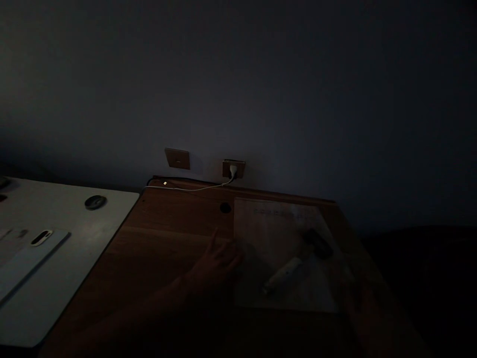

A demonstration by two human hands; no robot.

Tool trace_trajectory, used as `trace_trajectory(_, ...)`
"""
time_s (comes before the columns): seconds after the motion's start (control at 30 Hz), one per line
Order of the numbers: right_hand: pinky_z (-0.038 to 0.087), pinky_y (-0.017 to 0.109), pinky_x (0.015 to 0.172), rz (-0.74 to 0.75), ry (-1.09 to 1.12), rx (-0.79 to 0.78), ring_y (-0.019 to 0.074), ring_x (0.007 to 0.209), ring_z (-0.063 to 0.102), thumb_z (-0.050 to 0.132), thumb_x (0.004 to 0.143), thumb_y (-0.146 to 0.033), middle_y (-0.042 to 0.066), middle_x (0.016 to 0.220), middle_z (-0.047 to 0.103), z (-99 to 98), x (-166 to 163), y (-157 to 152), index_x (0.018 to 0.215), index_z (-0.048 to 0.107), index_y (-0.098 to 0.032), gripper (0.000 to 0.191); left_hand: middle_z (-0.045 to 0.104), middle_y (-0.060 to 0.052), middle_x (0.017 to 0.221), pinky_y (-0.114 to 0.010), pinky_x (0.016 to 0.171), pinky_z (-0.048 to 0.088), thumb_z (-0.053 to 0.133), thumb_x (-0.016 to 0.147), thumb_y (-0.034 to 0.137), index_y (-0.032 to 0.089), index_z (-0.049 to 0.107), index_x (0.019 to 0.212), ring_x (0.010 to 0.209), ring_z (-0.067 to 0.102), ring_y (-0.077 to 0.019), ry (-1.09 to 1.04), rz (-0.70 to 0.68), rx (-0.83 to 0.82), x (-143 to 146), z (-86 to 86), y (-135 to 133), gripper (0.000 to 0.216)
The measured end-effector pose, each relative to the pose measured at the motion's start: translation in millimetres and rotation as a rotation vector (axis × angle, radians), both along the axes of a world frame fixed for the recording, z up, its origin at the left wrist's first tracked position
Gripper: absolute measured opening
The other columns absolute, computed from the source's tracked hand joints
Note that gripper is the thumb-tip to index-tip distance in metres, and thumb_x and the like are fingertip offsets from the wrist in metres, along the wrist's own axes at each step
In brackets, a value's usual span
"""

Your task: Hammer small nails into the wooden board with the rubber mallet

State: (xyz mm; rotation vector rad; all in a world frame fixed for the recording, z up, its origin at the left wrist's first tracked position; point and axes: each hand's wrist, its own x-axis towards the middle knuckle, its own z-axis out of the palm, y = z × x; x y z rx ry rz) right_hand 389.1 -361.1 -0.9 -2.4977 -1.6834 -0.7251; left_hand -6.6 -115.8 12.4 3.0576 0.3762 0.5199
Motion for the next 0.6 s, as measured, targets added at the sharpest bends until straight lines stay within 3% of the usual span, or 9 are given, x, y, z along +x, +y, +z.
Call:
trace_trajectory(0.07,0.052,0.063,0.086,0.093,-0.116,-0.156,0.0399,0.100,0.069,0.046,0.085,-0.006,0.024,0.126,0.070,-5.3,-29.9,4.8,0.125,0.074,-0.019,0.051,0.067,-0.013,0.145,-0.068,0.129,-0.013,0.055,0.106,0.043,0.021,0.056,0.150,0.148,0.048,-0.0306,0.023,0.081,-0.020,-37.0,-5.1,9.1,0.049)
trace_trajectory(0.13,0.046,0.072,0.096,0.139,-0.125,-0.209,0.0431,0.107,0.068,0.047,0.085,-0.007,0.022,0.127,0.070,-6.7,-56.8,11.0,0.124,0.075,-0.020,0.050,0.072,-0.009,0.140,-0.067,0.129,-0.015,0.058,0.105,0.040,0.024,0.062,0.144,0.146,0.050,-0.0298,-0.009,0.169,-0.028,-74.3,-9.9,15.7,0.043)
trace_trajectory(0.33,0.033,0.082,0.107,0.262,0.126,-0.166,0.0500,0.118,0.063,0.041,0.092,-0.026,0.021,0.131,0.072,6.2,-102.7,44.4,0.116,0.077,-0.026,0.044,0.072,-0.006,0.141,-0.064,0.131,-0.004,0.054,0.104,0.027,0.030,0.069,0.134,0.144,0.053,-0.0280,-0.010,0.361,0.010,-155.9,-15.1,15.9,0.034)
trace_trajectory(0.43,0.044,0.073,0.106,0.164,0.423,-0.039,0.0455,0.121,0.064,0.040,0.099,-0.045,0.020,0.135,0.070,9.7,-120.2,78.7,0.130,0.069,-0.025,0.046,0.071,-0.005,0.141,-0.058,0.134,0.001,0.055,0.103,0.025,0.028,0.068,0.137,0.145,0.052,-0.0273,-0.021,0.367,0.011,-167.6,-12.0,11.0,0.036)
trace_trajectory(0.5,0.051,0.063,0.102,0.042,0.637,0.071,0.0402,0.122,0.066,0.044,0.099,-0.061,0.018,0.136,0.069,7.6,-133.2,106.1,0.140,0.060,-0.024,0.058,0.070,-0.006,0.143,-0.053,0.134,0.011,0.055,0.102,0.022,0.026,0.064,0.141,0.144,0.053,-0.0253,-0.013,0.356,-0.022,-164.4,-9.6,7.4,0.041)
trace_trajectory(0.6,0.052,0.058,0.104,0.081,0.806,0.114,0.0378,0.128,0.063,0.049,0.095,-0.071,0.019,0.142,0.065,-0.1,-147.4,141.8,0.145,0.056,-0.022,0.070,0.066,-0.007,0.148,-0.052,0.133,0.020,0.059,0.101,0.026,0.026,0.063,0.142,0.145,0.051,-0.0256,0.009,0.287,-0.066,-149.7,-8.4,0.1,0.041)
